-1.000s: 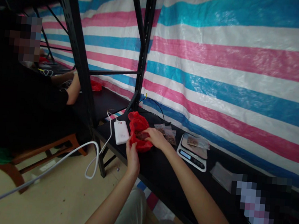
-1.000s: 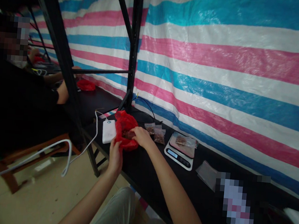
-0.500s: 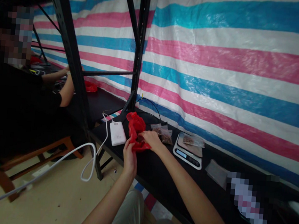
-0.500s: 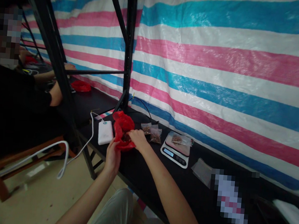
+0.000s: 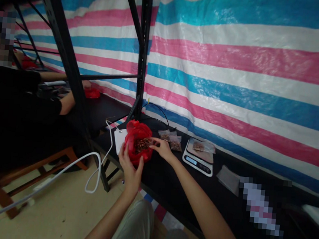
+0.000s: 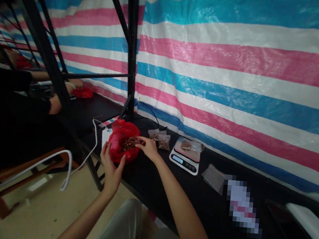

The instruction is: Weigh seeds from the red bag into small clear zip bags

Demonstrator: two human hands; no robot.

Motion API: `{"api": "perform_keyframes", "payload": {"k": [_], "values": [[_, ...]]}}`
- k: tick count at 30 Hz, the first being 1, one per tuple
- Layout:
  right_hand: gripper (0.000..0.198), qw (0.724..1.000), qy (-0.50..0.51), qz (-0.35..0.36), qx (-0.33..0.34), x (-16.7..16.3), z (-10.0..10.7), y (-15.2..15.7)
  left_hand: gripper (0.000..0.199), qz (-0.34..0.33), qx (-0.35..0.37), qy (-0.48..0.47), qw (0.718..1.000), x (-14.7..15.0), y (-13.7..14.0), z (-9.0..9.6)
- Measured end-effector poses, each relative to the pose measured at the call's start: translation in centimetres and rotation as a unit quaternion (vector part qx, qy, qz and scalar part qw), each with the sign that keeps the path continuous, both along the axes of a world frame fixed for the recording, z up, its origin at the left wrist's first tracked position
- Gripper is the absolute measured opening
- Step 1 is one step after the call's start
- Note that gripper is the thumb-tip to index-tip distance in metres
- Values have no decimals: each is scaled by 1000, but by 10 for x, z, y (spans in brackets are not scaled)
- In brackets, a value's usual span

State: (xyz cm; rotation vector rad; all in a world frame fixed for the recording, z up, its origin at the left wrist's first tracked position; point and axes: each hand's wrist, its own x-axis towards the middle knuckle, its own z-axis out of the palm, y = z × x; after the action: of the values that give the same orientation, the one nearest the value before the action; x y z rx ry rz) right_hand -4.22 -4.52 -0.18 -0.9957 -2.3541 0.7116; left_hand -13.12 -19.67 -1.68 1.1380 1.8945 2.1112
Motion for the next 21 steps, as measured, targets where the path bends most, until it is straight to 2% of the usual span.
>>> {"api": "perform_keyframes", "payload": {"k": [3,6,8,10,12,15,18,21], "values": [[41,995,96,-1,-26,19,0,-1,75,-80,-60,166,981,-15,-9,8],[41,986,161,-21,-41,48,4,-5,73,-182,-128,294,930,-38,-7,13],[42,981,185,-40,-48,72,6,-6,56,-229,-138,333,904,-52,-1,15],[42,976,201,-68,-51,99,8,-5,28,-237,-129,323,907,-61,5,17],[43,968,226,-93,-53,127,9,-2,10,-226,-117,293,922,-65,13,22],[45,951,273,-136,-57,165,10,2,17,-186,-123,252,942,-70,27,31],[46,934,306,-180,-47,194,10,2,32,-70,-164,157,971,-77,41,38],[49,922,319,-219,-26,213,9,2,41,37,-156,80,984,-78,49,44]]}}
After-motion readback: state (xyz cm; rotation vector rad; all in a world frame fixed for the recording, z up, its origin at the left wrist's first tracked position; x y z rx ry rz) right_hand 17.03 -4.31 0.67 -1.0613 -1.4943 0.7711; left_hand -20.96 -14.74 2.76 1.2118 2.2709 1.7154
